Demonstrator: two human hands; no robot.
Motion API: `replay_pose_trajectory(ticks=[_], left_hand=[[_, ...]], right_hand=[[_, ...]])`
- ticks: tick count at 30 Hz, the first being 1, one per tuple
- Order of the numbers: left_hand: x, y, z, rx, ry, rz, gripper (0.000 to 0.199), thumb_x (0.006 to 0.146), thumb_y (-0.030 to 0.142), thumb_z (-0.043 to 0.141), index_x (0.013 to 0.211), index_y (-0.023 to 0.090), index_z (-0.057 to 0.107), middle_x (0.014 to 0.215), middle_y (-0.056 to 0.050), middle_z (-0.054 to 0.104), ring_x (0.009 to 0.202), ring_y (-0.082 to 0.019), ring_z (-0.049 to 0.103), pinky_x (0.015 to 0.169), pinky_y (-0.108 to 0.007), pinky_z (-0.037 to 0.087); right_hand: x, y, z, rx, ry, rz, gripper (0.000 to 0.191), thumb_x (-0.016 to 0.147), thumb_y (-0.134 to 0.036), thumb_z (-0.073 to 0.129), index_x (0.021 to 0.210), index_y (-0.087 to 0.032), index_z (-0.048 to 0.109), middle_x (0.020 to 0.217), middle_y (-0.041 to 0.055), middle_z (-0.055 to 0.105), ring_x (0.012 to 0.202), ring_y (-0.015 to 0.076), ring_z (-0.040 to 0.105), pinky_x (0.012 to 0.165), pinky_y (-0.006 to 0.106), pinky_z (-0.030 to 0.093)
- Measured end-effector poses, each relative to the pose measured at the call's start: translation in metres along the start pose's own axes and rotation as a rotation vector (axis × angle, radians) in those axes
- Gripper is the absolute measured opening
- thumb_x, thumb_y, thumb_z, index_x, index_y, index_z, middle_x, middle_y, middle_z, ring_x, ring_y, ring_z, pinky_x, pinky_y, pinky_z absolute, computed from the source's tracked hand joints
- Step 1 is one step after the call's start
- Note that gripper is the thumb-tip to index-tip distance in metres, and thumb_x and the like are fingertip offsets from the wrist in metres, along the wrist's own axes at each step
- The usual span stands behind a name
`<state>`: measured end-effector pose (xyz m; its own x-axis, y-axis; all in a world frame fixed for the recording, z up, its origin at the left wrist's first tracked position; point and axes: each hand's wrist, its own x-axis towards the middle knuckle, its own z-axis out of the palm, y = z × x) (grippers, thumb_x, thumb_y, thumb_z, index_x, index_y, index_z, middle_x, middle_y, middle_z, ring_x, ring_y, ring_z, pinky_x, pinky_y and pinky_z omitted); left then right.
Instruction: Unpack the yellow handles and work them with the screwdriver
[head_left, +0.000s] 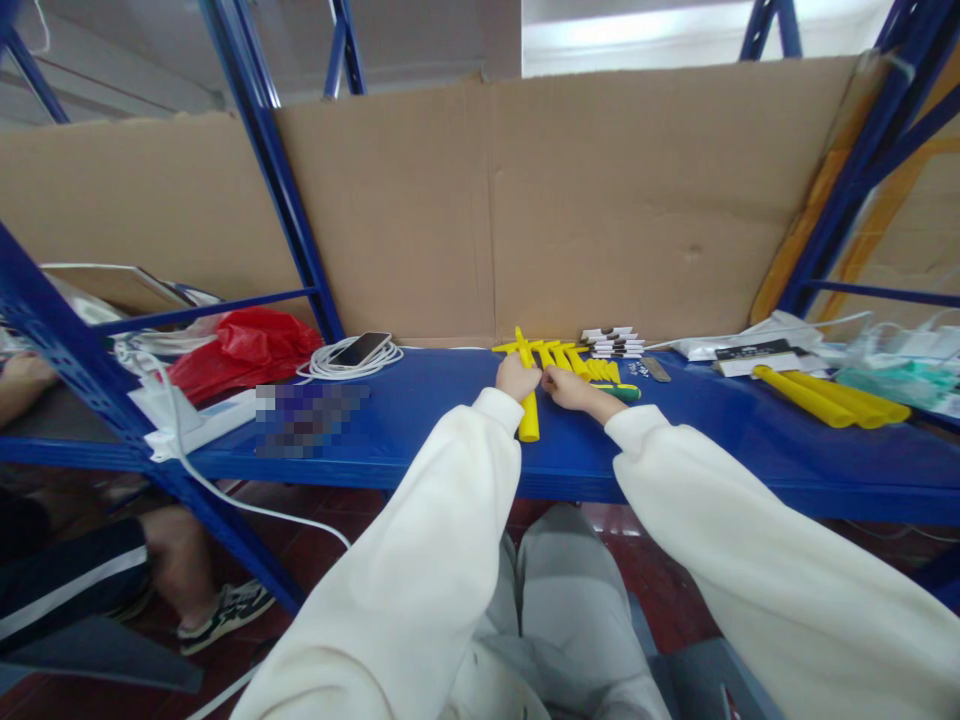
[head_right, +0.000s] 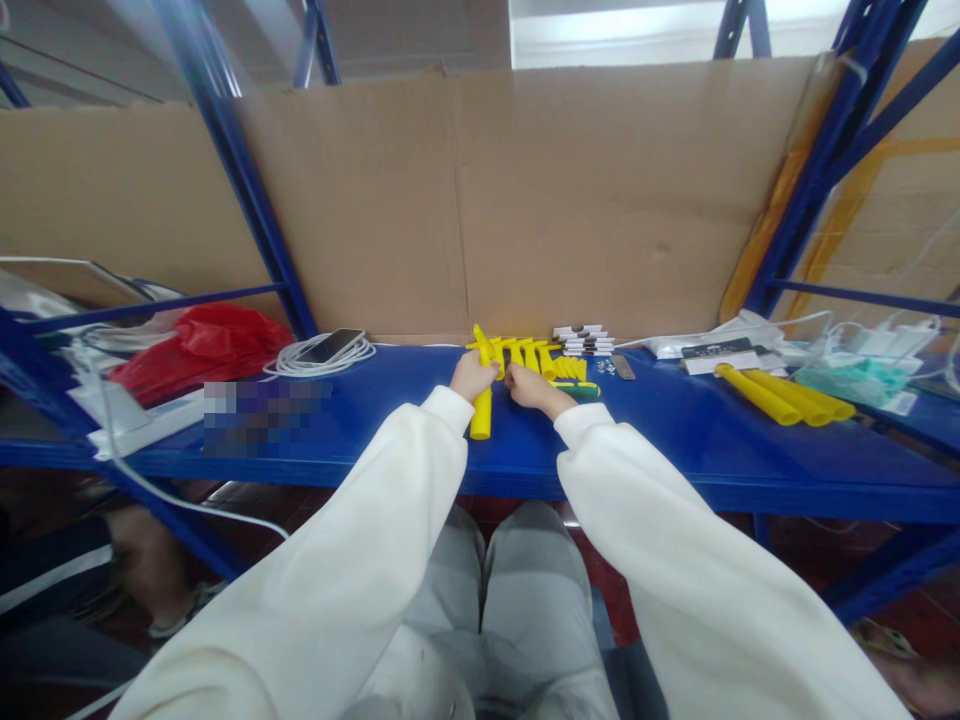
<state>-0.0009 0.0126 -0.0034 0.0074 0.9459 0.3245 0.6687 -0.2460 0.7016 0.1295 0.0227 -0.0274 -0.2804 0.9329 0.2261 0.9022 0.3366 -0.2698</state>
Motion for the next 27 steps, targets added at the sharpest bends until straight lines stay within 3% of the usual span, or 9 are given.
replay_pose_trajectory(ticks=[14,27], left_hand=[[-0.003,0.003,-0.004,-0.004,-0.013,-0.018,0.022,0.081,0.012,0.06,0.097,0.013,0.076,0.106,-0.012,0.078,0.107,-0.024,0.071,0.092,-0.029,0.054],[-0.002,0.002,-0.002,0.051,-0.016,0.005,0.024,0.082,0.013,0.06,0.1,0.013,0.076,0.106,-0.011,0.078,0.106,-0.024,0.072,0.089,-0.028,0.055]], right_hand=[[0.001,-0.003,0.006,-0.075,-0.003,0.038,0.027,0.094,-0.011,0.042,0.112,-0.015,0.061,0.121,0.0193,0.07,0.114,0.031,0.066,0.093,0.038,0.05],[0.0,-0.01,0.007,-0.085,-0.001,0.118,0.034,0.101,-0.021,0.036,0.124,-0.011,0.059,0.128,0.0226,0.066,0.121,0.0351,0.063,0.097,0.041,0.047]])
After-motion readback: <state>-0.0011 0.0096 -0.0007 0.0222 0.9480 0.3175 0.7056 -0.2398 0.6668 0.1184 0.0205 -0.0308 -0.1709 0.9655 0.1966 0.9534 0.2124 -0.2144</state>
